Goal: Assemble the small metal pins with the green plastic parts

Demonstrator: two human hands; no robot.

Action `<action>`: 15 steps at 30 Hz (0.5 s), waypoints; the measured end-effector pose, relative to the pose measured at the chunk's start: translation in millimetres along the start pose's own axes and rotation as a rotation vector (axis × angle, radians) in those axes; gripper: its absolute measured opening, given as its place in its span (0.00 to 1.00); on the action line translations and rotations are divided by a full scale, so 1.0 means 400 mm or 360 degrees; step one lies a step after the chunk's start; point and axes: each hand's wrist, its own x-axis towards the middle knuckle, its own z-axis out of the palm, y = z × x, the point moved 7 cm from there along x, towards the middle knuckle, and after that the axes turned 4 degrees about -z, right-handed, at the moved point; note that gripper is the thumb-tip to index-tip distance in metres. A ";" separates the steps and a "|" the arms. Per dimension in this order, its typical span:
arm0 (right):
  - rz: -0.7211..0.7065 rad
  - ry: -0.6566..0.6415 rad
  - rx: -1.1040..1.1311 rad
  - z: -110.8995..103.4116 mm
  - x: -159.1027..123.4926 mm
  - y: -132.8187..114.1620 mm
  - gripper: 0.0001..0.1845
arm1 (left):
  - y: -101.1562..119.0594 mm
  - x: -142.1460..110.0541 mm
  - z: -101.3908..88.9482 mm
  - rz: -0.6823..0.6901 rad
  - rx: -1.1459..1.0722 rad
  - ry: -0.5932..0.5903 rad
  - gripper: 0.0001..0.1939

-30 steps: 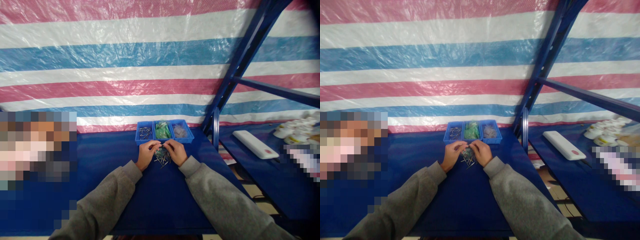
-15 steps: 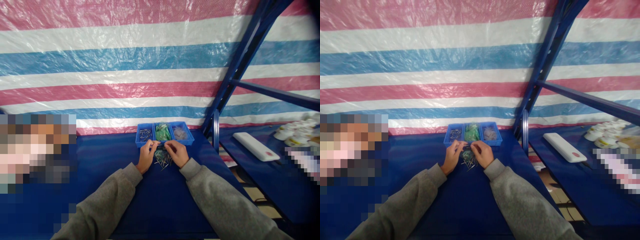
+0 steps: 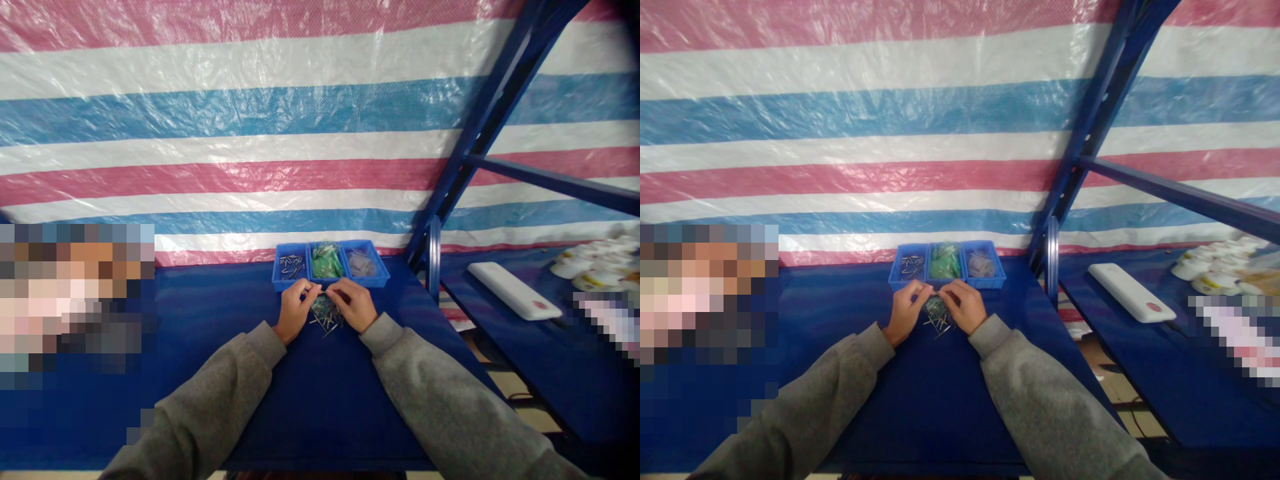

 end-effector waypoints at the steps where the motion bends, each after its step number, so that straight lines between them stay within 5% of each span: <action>1: -0.0004 -0.0018 -0.0001 0.004 0.000 0.000 0.14 | -0.001 0.000 -0.001 0.0001 0.0006 0.0006 0.12; 15: 0.0077 0.0032 -0.0042 0.007 -0.005 0.021 0.11 | 0.012 -0.002 0.000 0.0020 -0.0162 -0.0037 0.11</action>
